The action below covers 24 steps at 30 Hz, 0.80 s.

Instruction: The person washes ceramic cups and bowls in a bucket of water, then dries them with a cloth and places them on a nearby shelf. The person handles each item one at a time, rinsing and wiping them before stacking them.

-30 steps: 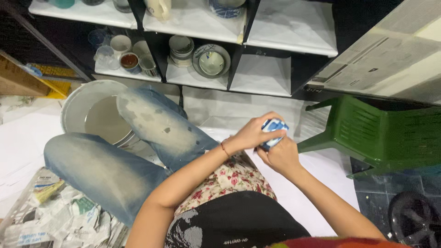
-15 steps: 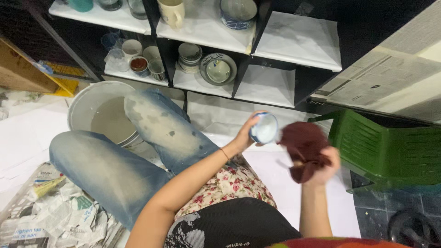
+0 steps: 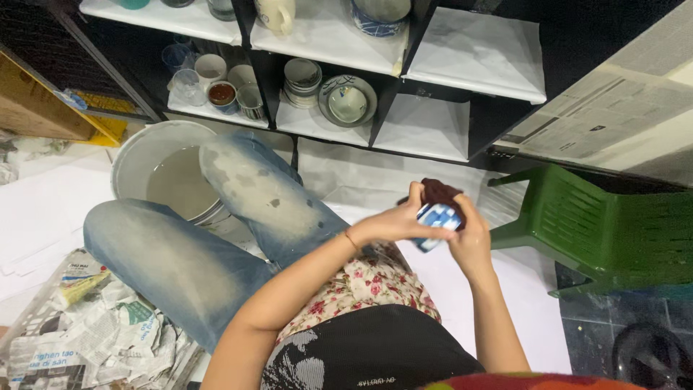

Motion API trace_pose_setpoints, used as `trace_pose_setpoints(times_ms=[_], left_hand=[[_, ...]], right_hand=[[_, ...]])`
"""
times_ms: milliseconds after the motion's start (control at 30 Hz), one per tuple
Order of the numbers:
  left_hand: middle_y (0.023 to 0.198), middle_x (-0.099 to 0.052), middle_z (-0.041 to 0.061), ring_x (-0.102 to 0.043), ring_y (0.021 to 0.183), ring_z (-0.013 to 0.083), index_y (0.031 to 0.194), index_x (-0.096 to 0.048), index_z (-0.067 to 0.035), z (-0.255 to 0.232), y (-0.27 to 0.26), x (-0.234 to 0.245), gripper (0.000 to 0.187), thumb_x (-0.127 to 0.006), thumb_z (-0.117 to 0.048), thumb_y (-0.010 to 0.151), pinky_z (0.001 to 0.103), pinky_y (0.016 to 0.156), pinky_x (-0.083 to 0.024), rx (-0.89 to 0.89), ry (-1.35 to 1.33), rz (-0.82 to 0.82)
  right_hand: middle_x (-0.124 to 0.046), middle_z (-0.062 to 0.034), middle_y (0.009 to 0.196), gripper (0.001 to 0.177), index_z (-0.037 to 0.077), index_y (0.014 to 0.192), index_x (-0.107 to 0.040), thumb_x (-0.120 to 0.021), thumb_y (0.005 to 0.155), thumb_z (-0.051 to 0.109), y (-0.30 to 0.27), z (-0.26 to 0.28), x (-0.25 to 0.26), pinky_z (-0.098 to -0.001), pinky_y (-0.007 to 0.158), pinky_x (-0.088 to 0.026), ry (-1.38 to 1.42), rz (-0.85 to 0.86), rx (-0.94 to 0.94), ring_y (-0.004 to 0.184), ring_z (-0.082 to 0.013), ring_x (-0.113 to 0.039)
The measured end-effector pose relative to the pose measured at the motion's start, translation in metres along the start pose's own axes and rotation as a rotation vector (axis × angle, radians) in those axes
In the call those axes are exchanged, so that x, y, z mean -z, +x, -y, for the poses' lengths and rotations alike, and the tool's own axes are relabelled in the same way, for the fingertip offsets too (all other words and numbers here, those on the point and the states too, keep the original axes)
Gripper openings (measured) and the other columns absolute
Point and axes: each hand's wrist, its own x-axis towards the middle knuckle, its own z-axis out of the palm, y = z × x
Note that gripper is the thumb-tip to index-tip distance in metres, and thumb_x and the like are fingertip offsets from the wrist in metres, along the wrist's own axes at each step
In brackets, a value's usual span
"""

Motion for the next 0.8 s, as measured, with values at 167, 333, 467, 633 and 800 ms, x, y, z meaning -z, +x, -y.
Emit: trace_pose_setpoints(times_ms=[167,333,467,633,800], left_hand=[[0.124,-0.06,0.02,-0.066,0.108,0.0238,0.144,-0.023,-0.006,-0.032,-0.018,-0.047,0.092,-0.084,-0.029,0.08,0.033,0.09,-0.056,-0.312,0.155,-0.3],[0.099,-0.071,0.012,-0.068,0.077,0.0203,0.148,-0.045,-0.005,-0.056,-0.015,-0.043,0.061,-0.055,0.006,0.088,0.033,0.067,-0.056,-0.12,0.024,-0.451],[0.087,-0.071,0.021,-0.07,0.077,0.0361,0.133,-0.052,-0.003,-0.059,-0.009,-0.024,0.047,-0.054,0.007,0.088,0.046,0.066,-0.056,-0.077,0.244,-0.459],[0.086,-0.069,0.028,-0.068,0.084,0.047,0.125,-0.05,-0.001,-0.055,-0.01,-0.012,0.045,-0.059,0.004,0.08,0.053,0.075,-0.054,-0.034,0.731,-0.471],[0.083,-0.071,0.024,-0.069,0.069,0.0365,0.126,-0.054,0.0,-0.052,-0.009,-0.016,0.041,-0.06,0.006,0.086,0.043,0.058,-0.054,-0.166,0.168,-0.317]], right_hand=[[-0.075,-0.0194,0.107,0.031,0.004,0.118,-0.063,-0.073,0.089,0.001,0.02,0.014,0.003,-0.038,0.081,-0.058,-0.097,-0.267,-0.084,0.095,-0.0338,-0.076],[-0.074,-0.0192,0.108,0.036,0.002,0.123,-0.064,-0.07,0.088,-0.002,0.024,0.028,-0.012,-0.0396,0.086,-0.057,-0.061,-0.377,-0.146,0.101,-0.0327,-0.076],[-0.067,-0.0229,0.13,0.05,-0.002,0.133,-0.061,-0.063,0.083,-0.007,0.018,0.02,-0.03,-0.0428,0.097,-0.054,-0.014,-0.496,0.073,0.117,-0.0379,-0.067],[-0.066,-0.0229,0.122,0.047,0.004,0.118,-0.069,-0.06,0.075,-0.01,0.019,0.02,-0.039,-0.0448,0.095,-0.054,-0.205,-0.586,0.231,0.108,-0.0429,-0.066],[-0.066,-0.0177,0.127,0.04,-0.002,0.126,-0.064,-0.06,0.087,-0.002,0.027,0.049,-0.043,-0.0441,0.106,-0.051,0.261,-0.732,0.211,0.115,-0.0373,-0.066]])
